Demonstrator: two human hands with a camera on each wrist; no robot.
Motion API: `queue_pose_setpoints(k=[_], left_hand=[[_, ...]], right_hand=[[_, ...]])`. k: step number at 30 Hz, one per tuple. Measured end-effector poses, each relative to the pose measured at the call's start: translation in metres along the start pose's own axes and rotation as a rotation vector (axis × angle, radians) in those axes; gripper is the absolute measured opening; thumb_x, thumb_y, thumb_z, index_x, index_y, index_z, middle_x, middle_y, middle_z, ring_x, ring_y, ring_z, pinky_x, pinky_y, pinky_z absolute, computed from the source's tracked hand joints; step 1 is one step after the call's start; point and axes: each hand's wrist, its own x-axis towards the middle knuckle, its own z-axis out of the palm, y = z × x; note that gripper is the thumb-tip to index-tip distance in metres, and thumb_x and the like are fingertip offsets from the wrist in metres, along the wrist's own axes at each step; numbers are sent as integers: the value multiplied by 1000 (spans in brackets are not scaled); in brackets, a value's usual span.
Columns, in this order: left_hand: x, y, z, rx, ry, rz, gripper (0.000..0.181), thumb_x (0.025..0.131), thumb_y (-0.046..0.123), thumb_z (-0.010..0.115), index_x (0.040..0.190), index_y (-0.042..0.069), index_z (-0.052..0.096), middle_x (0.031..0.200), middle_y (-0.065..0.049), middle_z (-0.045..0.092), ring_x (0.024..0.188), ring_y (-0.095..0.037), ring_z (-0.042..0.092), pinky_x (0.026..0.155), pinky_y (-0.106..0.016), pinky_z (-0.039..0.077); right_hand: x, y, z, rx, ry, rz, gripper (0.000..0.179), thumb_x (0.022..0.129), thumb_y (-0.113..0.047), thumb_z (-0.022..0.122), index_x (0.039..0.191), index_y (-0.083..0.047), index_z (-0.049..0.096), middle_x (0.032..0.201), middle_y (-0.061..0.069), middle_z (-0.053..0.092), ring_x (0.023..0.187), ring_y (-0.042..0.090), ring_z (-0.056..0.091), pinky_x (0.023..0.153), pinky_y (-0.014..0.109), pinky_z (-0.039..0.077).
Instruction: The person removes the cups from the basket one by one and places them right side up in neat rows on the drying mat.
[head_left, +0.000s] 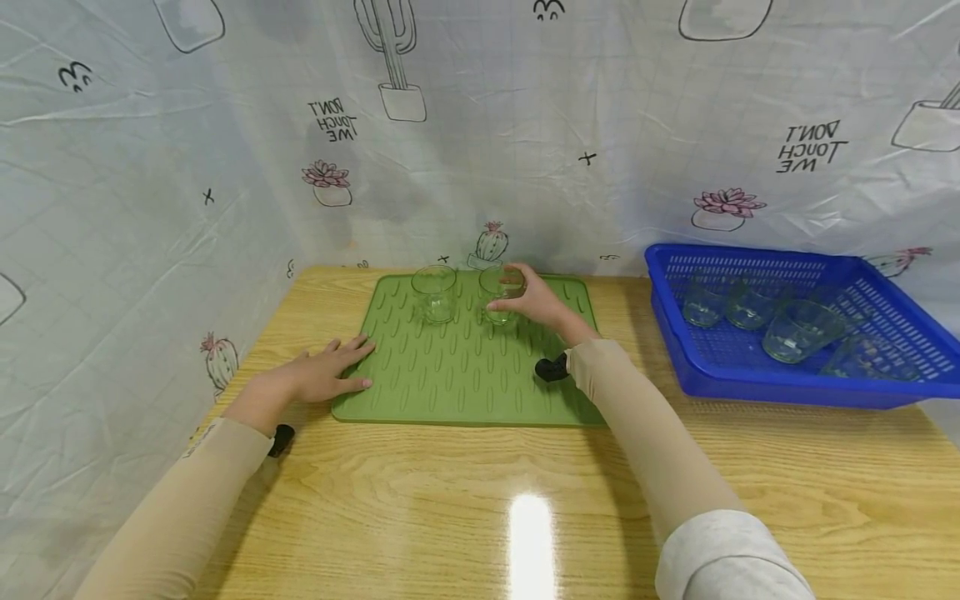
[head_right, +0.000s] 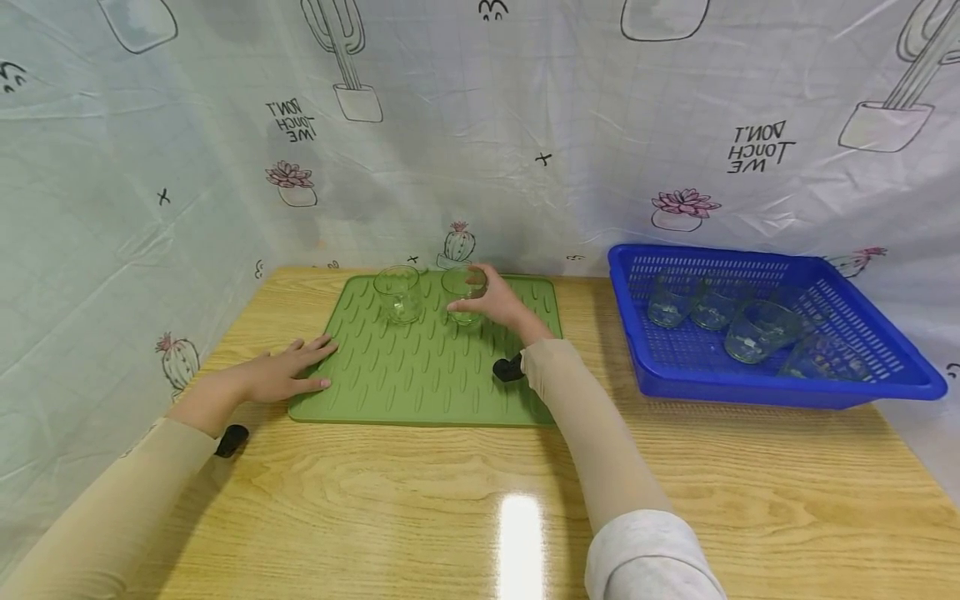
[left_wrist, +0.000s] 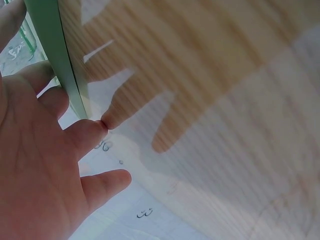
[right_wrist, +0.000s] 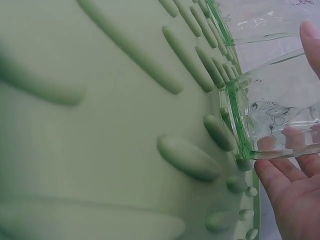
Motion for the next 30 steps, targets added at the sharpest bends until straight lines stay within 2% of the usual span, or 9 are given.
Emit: queue_pose_setpoints(k=[9, 24, 30], left_hand=[[-1, 2, 2, -2, -1, -1, 83, 106, 50, 54, 165, 5, 17, 169, -23, 3, 150, -55, -3, 106, -83, -3], [-3, 3, 1, -1, 3, -1, 83, 106, 50, 53, 165, 5, 16, 169, -23, 3, 150, -56, -4, 106, -83, -2], [-3, 3, 1, 2, 3, -4, 83, 106, 49, 54, 165, 6, 16, 169, -23, 3, 150, -56, -3, 106, -83, -1]], right_hand=[[-3, -1, -2, -9, -5, 7, 96, 94, -12, 78, 165, -7, 13, 160, 21, 35, 141, 38, 43, 112, 53, 41], [-12, 0, -10, -47, 11, -21, 93, 94, -13, 78, 164, -7, 17, 159, 20, 38, 139, 41, 44, 110, 56, 42], [-18, 2, -17, -20, 23, -39, 92, 94, -9, 78, 163, -5, 18, 159, 21, 37, 144, 38, 38, 112, 54, 40]])
